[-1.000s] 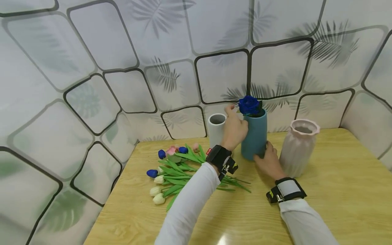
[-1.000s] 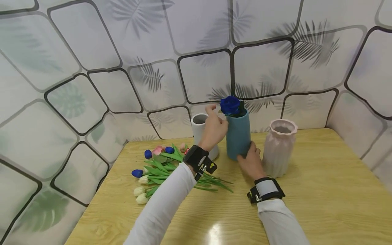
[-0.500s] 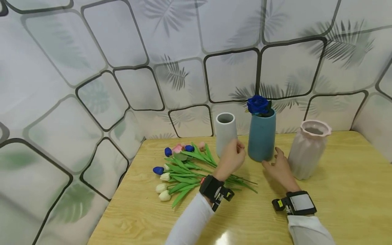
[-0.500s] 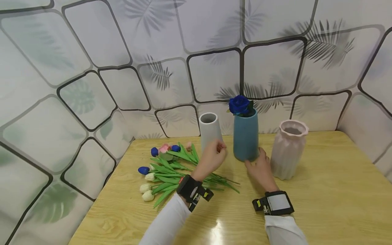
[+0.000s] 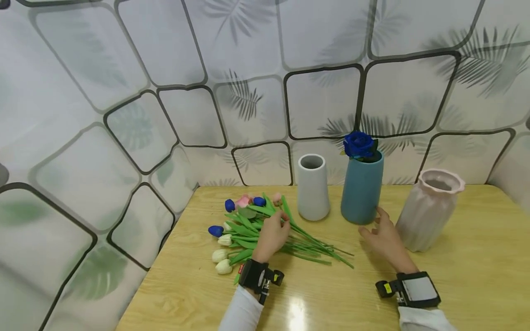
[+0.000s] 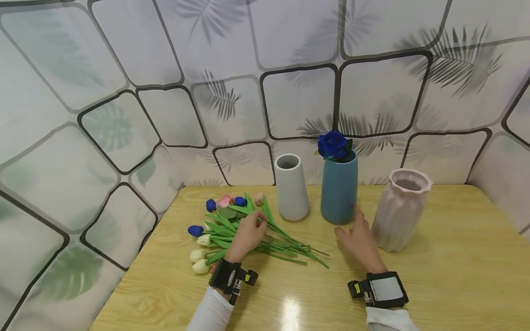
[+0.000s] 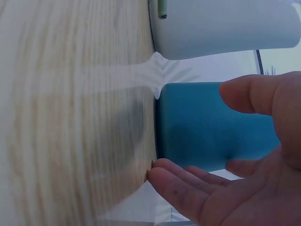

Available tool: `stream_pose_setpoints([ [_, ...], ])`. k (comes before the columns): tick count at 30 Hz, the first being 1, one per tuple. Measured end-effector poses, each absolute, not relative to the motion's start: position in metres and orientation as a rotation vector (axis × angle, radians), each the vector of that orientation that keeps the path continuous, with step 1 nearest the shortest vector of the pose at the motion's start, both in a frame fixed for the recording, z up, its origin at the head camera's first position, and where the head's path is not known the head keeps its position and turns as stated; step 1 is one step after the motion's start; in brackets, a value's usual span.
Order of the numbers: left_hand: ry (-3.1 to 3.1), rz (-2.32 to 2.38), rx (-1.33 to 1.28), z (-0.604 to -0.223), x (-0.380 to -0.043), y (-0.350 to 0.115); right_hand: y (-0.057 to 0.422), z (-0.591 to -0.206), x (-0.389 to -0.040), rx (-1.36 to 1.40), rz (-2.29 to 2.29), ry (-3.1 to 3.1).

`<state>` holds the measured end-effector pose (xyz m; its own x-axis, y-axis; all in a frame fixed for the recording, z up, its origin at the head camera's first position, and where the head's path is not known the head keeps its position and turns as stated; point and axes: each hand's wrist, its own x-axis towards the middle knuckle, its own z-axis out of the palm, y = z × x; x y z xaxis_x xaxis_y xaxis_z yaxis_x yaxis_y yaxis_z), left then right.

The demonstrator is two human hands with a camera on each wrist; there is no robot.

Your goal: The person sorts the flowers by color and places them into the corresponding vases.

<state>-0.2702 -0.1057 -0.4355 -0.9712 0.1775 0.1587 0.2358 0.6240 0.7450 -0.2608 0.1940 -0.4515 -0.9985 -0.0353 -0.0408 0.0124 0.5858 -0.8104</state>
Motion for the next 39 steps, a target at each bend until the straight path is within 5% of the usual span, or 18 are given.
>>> stream_pose_setpoints([
  [39,-2.679,-1.433,-0.375,-0.462,-0.269,-0.098,0.192,-0.451,-0.259,0.015,-1.388,2.725],
])
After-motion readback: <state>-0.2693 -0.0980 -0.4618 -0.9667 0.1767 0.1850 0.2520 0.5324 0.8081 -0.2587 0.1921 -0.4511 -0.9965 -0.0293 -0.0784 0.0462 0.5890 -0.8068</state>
